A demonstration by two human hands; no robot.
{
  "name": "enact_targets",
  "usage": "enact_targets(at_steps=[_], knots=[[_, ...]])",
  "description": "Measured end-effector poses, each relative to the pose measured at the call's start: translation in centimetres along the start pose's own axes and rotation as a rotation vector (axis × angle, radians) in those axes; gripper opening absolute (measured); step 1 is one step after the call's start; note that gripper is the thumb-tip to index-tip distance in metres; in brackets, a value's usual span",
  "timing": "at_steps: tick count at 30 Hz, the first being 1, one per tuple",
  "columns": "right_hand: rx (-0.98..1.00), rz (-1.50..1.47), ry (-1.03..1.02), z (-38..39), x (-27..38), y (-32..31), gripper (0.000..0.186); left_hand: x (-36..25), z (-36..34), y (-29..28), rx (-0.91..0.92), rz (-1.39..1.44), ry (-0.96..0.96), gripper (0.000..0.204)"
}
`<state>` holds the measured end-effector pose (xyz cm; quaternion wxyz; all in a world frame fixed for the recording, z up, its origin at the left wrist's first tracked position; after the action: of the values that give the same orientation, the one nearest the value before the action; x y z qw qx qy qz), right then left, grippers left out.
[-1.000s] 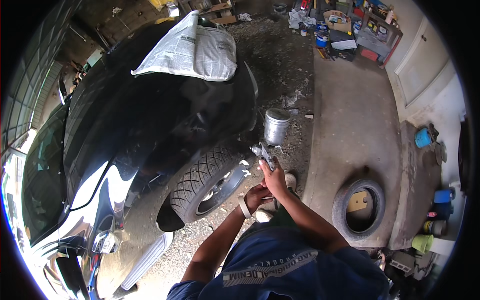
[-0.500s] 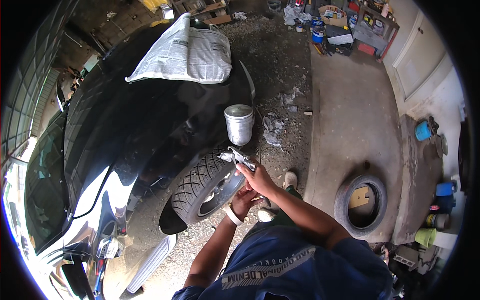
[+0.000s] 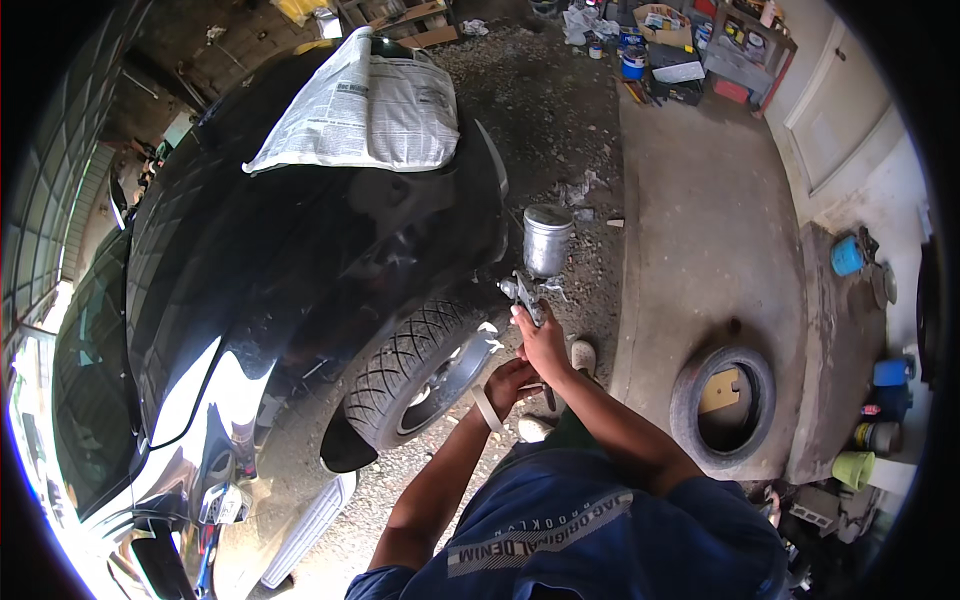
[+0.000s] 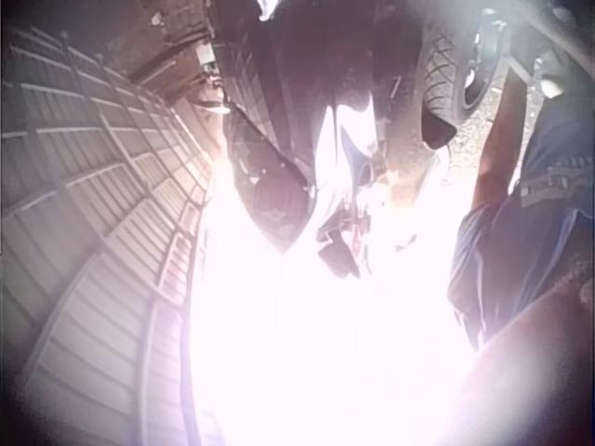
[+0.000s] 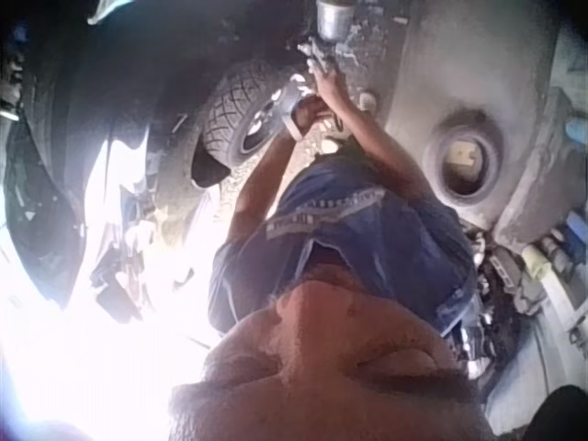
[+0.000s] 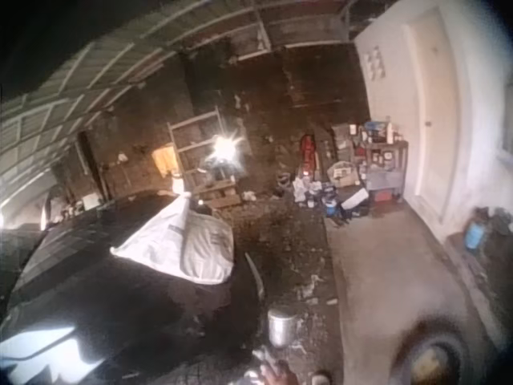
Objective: The person uses a spray gun to apply paint to the front fender and the lower bumper of a black car. They move around the vehicle and adjust the connected air hose to reach different sections of the bodywork.
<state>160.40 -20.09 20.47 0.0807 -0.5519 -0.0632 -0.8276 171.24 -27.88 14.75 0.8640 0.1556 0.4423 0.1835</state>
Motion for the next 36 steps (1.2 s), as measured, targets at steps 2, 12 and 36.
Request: enact_targets(at_steps=[2,12,36], knots=[[0.023,-0.018,0.043,0.8,-0.2,0.0,0.056,-0.1,0.9,0.4,0.015,-0.007,-0.021,0.029],[0.294,-0.051,-0.048,3.7,2.1,4.3,0.049,-0.8,5.3,-2.6,-0.056,-0.013,0.080,0.021],[0.036,-0.166,0.081,0.1,-3.7,2.4,0.047,3.3,7.0,-6.3,-0.022,-0.110,-0.076,0.045]])
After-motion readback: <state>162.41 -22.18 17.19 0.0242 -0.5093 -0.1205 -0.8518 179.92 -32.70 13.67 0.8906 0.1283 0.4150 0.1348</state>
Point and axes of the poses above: each hand's wrist, its own z-axis away from the middle knuckle, its own y-axis out of the palm, x = y × z, the point moved 6 cm from there along -z, towards the middle knuckle, and after that the axes turned 3 degrees about y, right-handed, at the moved point
